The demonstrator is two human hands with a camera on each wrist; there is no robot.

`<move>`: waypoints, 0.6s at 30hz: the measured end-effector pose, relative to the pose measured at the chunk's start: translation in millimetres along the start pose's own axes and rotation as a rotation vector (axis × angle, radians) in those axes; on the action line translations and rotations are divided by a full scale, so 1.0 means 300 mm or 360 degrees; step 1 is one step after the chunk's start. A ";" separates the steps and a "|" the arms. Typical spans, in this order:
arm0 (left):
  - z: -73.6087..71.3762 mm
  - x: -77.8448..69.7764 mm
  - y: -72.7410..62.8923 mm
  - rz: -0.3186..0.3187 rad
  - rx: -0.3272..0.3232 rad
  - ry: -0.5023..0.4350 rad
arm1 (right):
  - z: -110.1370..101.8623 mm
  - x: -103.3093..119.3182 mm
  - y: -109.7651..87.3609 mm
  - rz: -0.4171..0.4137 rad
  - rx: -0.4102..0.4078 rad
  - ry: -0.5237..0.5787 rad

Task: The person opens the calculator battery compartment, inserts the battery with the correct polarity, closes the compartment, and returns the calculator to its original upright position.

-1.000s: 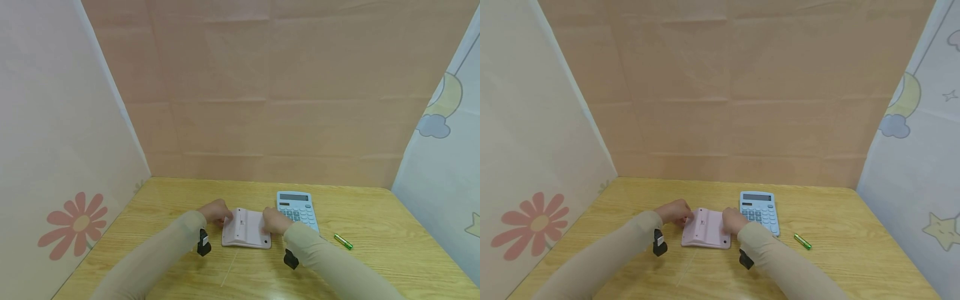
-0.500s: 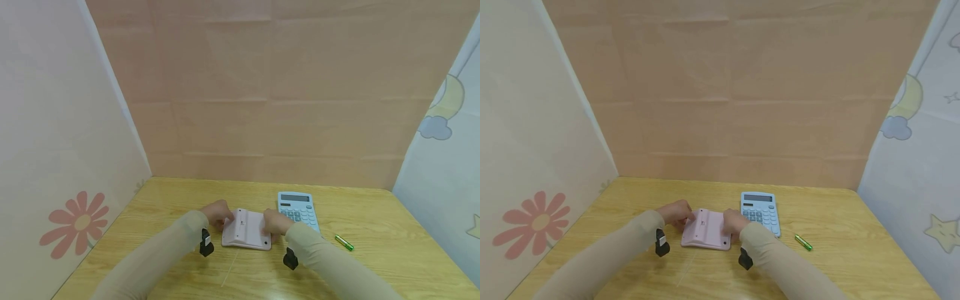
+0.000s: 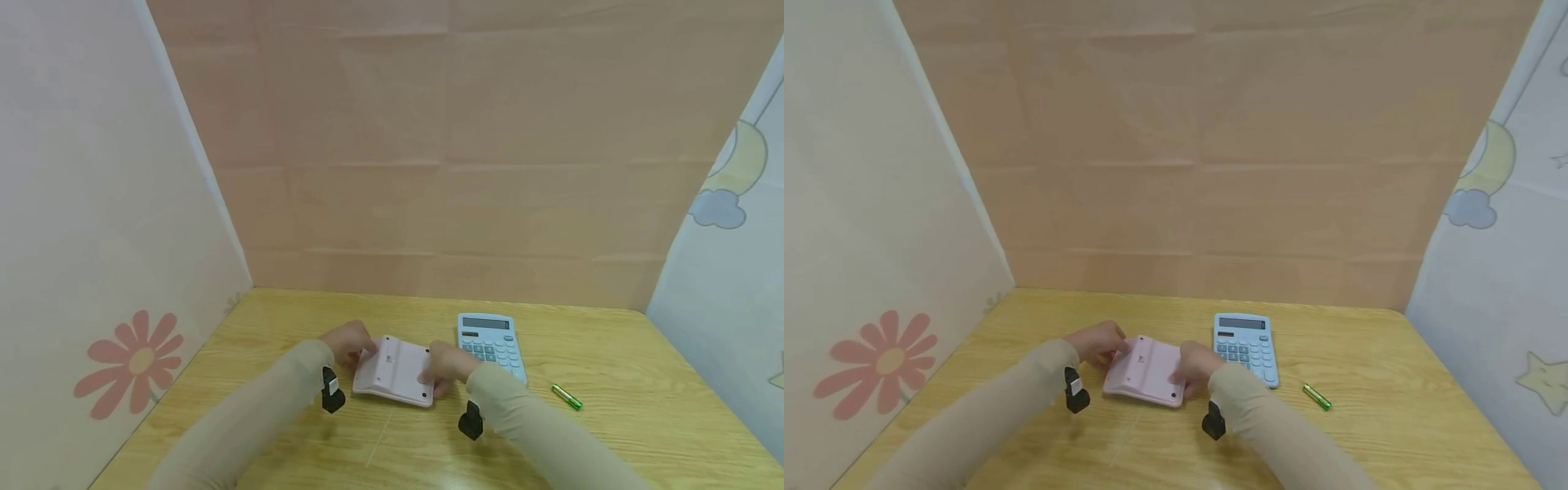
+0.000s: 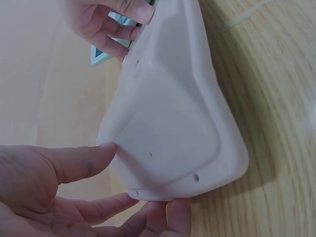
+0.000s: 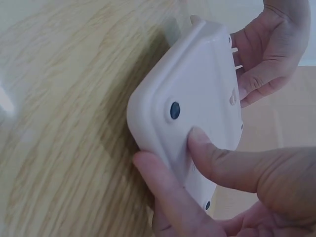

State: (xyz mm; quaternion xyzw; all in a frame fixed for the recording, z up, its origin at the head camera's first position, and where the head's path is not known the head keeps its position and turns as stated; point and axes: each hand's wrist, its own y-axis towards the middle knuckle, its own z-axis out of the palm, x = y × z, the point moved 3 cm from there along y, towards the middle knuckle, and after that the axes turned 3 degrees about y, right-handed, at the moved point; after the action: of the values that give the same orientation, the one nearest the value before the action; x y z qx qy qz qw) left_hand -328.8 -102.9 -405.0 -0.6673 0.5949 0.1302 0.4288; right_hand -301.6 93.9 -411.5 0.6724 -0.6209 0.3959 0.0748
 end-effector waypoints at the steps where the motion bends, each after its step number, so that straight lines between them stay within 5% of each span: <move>1: -0.004 0.001 0.000 -0.0008 -0.0001 -0.0025 | -0.001 0.004 -0.003 0.0002 0.0008 0.0028; 9: -0.026 -0.004 -0.009 -0.0043 -0.0012 -0.0165 | -0.022 0.012 -0.009 -0.0012 0.0004 0.0088; 18: -0.041 -0.020 -0.026 -0.0023 0.0006 -0.0208 | -0.048 -0.014 0.001 -0.0100 0.0010 0.0404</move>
State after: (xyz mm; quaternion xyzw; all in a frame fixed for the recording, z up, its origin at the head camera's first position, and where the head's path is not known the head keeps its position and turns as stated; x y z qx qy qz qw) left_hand -327.4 -108.4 -390.3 -0.6608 0.5611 0.1693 0.4688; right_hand -307.9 105.7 -404.6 0.6363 -0.5838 0.4772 0.1630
